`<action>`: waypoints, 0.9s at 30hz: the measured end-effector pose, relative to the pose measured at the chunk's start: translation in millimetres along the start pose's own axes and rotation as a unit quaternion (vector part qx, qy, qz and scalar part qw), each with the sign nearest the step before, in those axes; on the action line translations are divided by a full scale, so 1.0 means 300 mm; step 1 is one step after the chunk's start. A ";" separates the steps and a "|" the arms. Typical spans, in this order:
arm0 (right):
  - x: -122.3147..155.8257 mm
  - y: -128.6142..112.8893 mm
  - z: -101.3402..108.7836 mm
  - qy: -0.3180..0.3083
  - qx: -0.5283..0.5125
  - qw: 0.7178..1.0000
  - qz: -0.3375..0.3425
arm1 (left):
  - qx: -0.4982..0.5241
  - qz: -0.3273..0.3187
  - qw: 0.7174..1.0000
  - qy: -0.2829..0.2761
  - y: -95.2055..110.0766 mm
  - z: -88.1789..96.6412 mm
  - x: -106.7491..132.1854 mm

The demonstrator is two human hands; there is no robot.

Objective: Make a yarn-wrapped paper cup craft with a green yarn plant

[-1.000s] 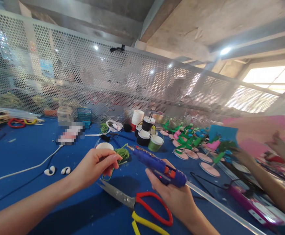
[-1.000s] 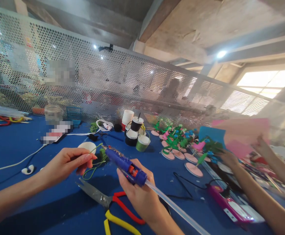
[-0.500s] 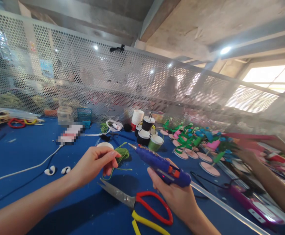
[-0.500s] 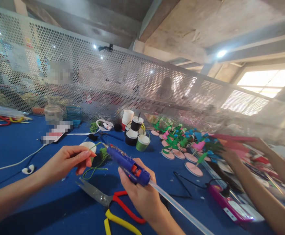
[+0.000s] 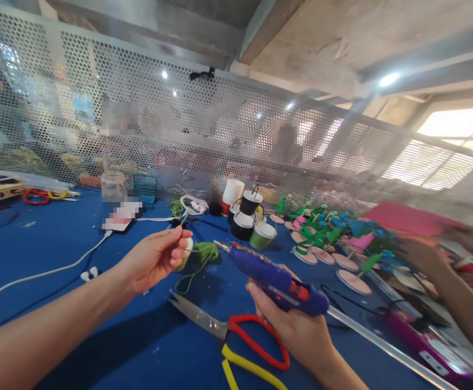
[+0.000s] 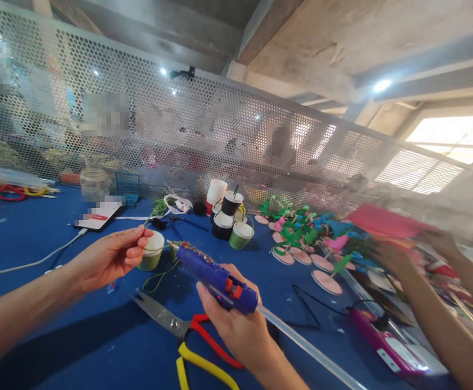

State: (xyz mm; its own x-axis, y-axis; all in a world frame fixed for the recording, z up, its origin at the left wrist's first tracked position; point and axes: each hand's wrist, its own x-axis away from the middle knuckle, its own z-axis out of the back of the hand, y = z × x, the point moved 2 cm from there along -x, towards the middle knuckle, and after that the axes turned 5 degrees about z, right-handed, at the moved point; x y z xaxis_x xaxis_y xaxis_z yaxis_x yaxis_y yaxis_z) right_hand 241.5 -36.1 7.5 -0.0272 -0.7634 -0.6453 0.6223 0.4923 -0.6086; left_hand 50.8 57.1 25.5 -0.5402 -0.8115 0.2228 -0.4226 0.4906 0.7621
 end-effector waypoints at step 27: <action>-0.002 0.003 -0.009 0.000 0.032 0.999 -0.020 | 0.054 0.014 0.998 -0.001 -0.012 0.011 -0.006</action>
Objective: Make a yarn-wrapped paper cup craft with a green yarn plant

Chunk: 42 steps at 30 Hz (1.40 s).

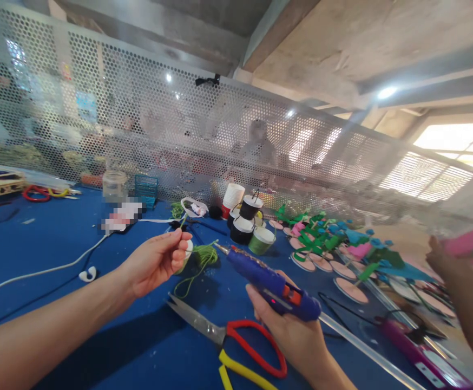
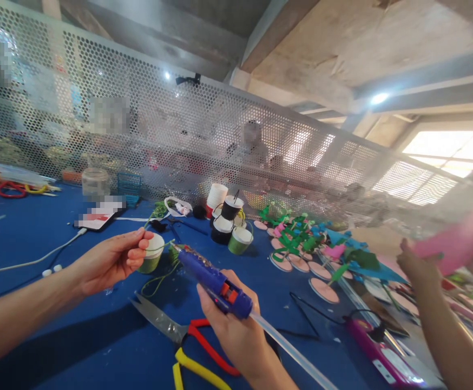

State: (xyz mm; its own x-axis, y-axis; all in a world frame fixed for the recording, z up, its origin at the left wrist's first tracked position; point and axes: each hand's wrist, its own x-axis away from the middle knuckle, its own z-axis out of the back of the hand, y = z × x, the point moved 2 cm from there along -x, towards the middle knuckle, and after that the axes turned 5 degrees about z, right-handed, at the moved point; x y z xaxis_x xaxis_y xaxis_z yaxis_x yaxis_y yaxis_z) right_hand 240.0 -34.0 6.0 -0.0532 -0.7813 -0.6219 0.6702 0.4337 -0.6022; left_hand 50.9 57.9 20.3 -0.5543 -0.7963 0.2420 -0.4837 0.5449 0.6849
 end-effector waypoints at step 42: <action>0.011 0.025 0.008 0.038 0.025 0.999 0.002 | 0.010 0.006 1.000 0.020 0.005 -0.013 0.008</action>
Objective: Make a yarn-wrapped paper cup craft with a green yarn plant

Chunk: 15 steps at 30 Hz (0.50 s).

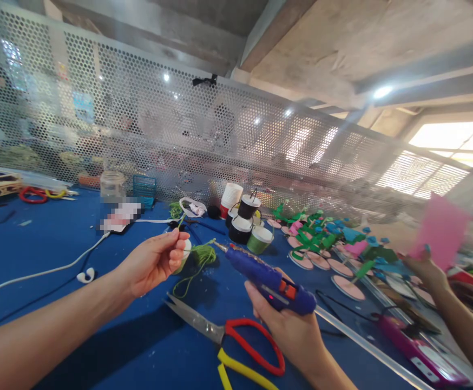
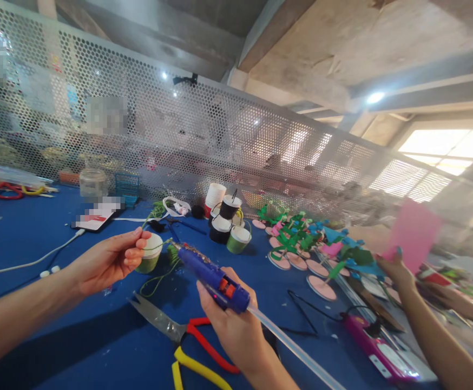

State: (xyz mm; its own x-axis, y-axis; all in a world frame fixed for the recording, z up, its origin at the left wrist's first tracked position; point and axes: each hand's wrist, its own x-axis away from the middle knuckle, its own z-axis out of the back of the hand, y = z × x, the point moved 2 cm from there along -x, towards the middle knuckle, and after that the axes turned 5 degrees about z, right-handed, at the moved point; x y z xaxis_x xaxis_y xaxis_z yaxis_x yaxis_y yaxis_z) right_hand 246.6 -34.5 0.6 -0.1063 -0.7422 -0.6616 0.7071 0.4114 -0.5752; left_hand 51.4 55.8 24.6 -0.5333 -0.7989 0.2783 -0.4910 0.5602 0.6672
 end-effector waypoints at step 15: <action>-0.018 -0.034 0.001 -0.031 -0.027 0.999 -0.009 | -0.017 -0.012 1.000 -0.018 -0.008 0.016 -0.014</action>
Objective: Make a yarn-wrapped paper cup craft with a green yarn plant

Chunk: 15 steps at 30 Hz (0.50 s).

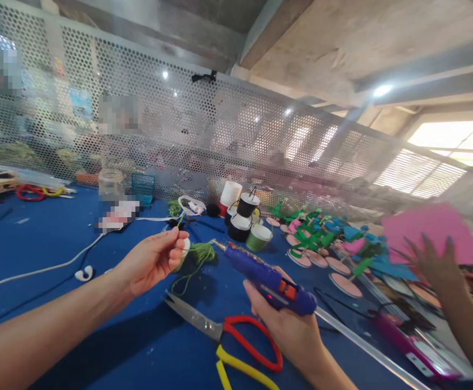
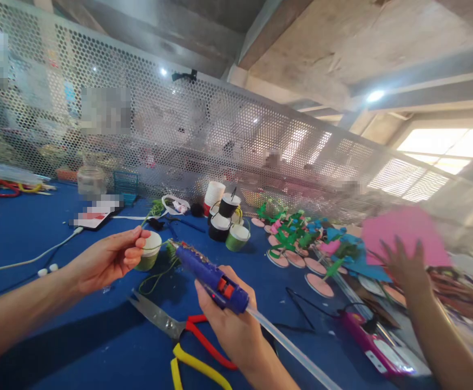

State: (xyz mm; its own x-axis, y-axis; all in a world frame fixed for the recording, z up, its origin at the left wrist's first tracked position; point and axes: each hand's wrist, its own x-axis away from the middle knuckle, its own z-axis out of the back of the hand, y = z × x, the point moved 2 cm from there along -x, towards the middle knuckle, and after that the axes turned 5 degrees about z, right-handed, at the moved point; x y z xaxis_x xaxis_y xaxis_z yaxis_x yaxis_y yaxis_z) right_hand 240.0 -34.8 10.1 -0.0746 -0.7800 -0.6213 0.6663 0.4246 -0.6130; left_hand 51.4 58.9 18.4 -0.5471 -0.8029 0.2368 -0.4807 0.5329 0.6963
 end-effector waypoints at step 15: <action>0.008 -0.011 0.013 -0.003 -0.056 0.991 -0.118 | -0.222 -0.104 0.969 0.033 0.021 -0.024 0.021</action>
State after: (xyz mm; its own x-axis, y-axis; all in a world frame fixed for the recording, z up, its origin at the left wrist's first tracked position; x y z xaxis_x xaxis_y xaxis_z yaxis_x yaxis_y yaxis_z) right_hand 240.6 -40.0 12.5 -0.2140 -0.8665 -0.4510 0.5449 0.2773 -0.7913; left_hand 50.0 55.2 29.2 -0.4174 -0.9040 0.0921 -0.2261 0.2015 0.9530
